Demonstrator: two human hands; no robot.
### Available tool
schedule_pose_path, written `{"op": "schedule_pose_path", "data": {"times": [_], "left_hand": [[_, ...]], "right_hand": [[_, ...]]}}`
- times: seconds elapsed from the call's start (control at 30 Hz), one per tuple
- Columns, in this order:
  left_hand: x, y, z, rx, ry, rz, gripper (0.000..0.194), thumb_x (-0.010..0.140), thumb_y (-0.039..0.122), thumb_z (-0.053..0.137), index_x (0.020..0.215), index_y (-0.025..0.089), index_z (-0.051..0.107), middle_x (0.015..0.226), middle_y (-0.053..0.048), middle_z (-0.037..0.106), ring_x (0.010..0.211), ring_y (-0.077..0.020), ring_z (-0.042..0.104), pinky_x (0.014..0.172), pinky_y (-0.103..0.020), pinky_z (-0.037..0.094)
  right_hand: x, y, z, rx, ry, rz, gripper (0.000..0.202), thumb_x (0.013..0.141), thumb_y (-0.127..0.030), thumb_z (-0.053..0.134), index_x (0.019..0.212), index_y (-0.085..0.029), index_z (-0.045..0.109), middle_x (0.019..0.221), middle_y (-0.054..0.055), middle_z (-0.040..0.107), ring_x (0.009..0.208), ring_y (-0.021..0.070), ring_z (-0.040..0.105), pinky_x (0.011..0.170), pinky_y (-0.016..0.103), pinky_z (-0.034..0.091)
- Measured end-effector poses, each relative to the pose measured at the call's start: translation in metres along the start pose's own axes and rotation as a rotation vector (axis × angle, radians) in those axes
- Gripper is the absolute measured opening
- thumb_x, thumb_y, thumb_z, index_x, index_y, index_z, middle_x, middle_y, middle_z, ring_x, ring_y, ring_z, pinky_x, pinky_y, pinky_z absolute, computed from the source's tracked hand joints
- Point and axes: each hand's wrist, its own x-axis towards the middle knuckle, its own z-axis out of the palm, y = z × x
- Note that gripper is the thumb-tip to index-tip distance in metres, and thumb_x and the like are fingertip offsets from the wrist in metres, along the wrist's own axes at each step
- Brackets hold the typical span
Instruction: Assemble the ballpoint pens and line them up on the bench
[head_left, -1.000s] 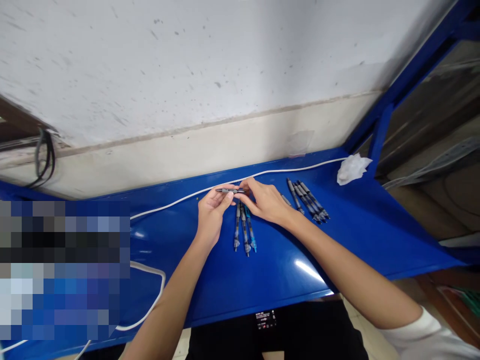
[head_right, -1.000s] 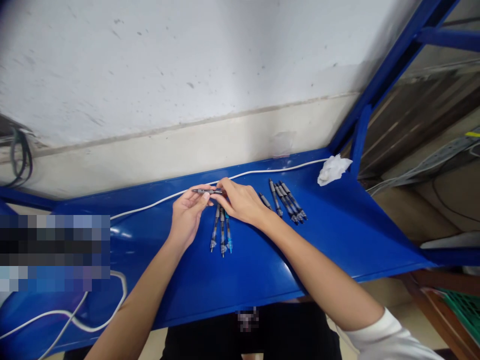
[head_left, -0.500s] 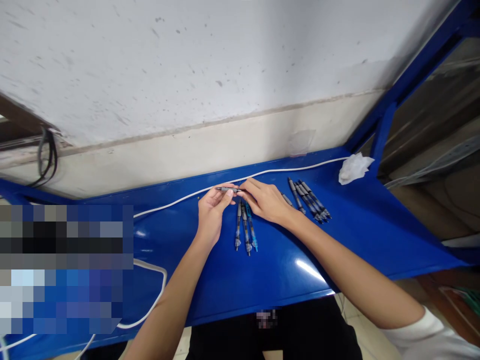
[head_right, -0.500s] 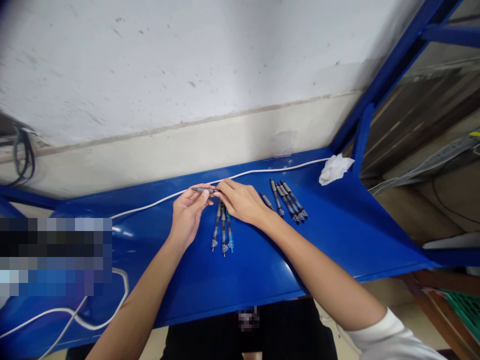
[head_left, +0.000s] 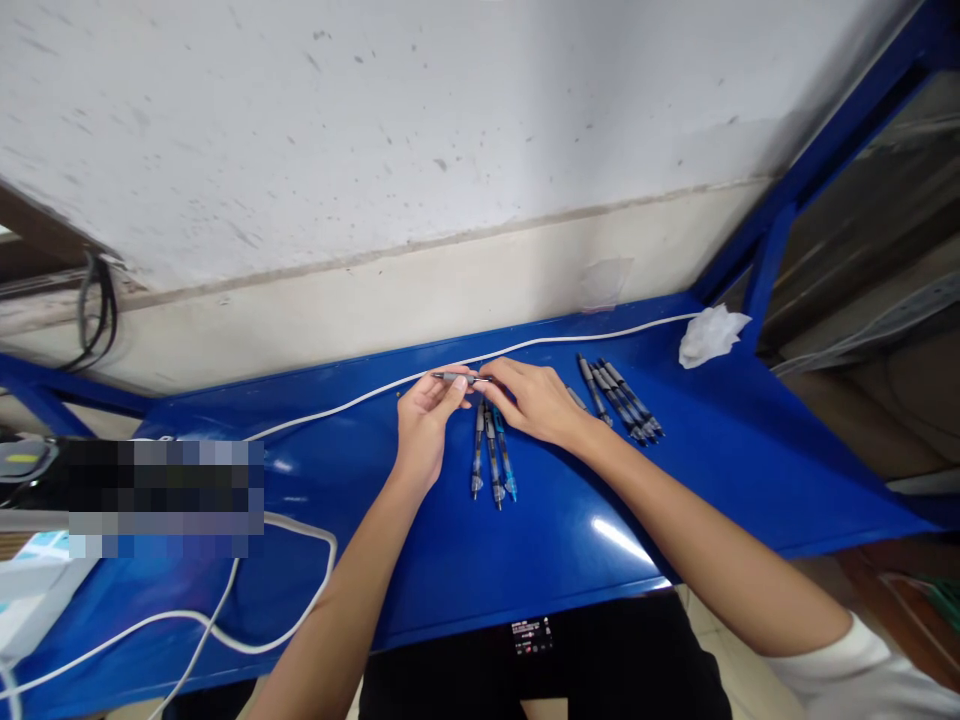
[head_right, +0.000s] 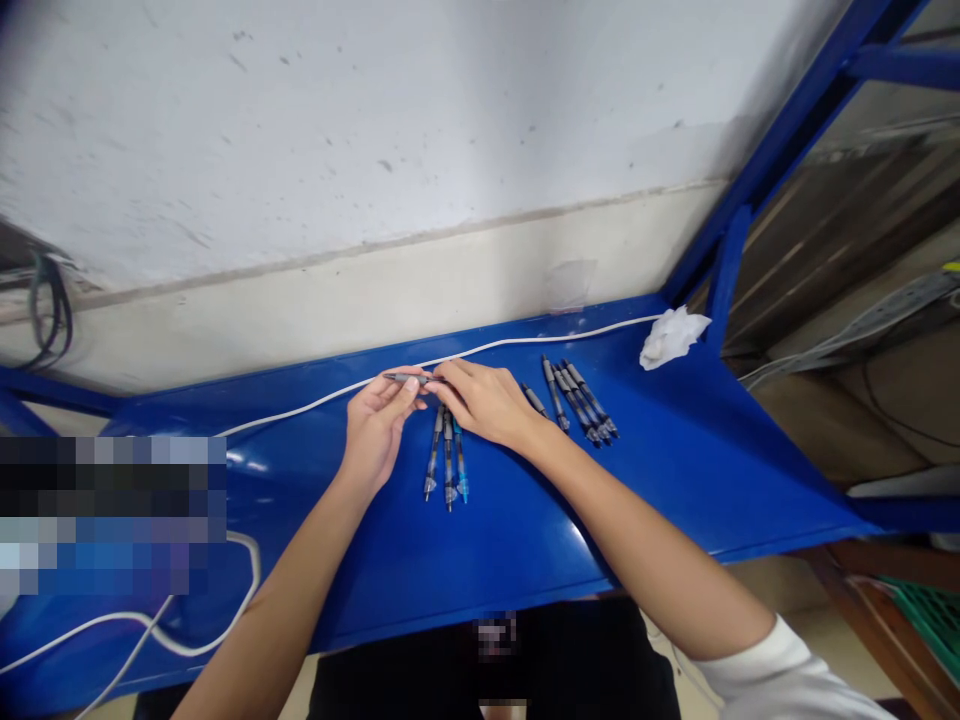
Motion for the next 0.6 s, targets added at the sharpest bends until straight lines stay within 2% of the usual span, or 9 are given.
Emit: {"op": "schedule_pose_path", "data": {"times": [0.1, 0.3, 0.43, 0.6], "left_hand": [[0.0, -0.0004, -0.0003, -0.004, -0.002, -0.002, 0.023, 0.092, 0.037, 0.085, 0.109, 0.022, 0.082, 0.117, -0.01, 0.081, 0.102, -0.021, 0.074, 0.081, -0.028, 0.056], [0.0009, 0.0002, -0.0005, -0.004, 0.01, 0.005, 0.023, 0.091, 0.035, 0.085, 0.109, 0.022, 0.082, 0.115, -0.009, 0.081, 0.1, -0.0202, 0.074, 0.08, -0.028, 0.056], [0.0007, -0.0003, 0.0, -0.009, 0.001, -0.004, 0.023, 0.091, 0.035, 0.085, 0.11, 0.022, 0.081, 0.117, -0.009, 0.08, 0.101, -0.0203, 0.074, 0.08, -0.028, 0.056], [0.0003, -0.0007, 0.0005, -0.001, 0.002, 0.003, 0.025, 0.091, 0.037, 0.085, 0.11, 0.022, 0.082, 0.117, -0.01, 0.081, 0.101, -0.0207, 0.073, 0.081, -0.029, 0.056]], "right_hand": [[-0.0006, 0.0003, 0.0011, 0.023, 0.027, 0.019, 0.028, 0.114, -0.046, 0.051, 0.119, -0.021, 0.062, 0.107, 0.007, 0.077, 0.088, 0.0211, 0.069, 0.073, 0.03, 0.043], [-0.0013, 0.0011, 0.0017, -0.004, -0.006, -0.006, 0.034, 0.119, -0.042, 0.038, 0.114, -0.022, 0.065, 0.108, 0.008, 0.077, 0.092, 0.0206, 0.07, 0.074, 0.03, 0.041], [-0.0009, 0.0011, 0.0014, 0.012, 0.017, 0.014, 0.027, 0.115, -0.045, 0.051, 0.119, -0.021, 0.063, 0.107, 0.007, 0.077, 0.088, 0.0206, 0.069, 0.072, 0.03, 0.041], [-0.0003, 0.0001, 0.0001, -0.01, -0.014, -0.01, 0.037, 0.12, -0.041, 0.038, 0.11, -0.021, 0.068, 0.106, 0.008, 0.076, 0.091, 0.0202, 0.07, 0.074, 0.029, 0.041]]}}
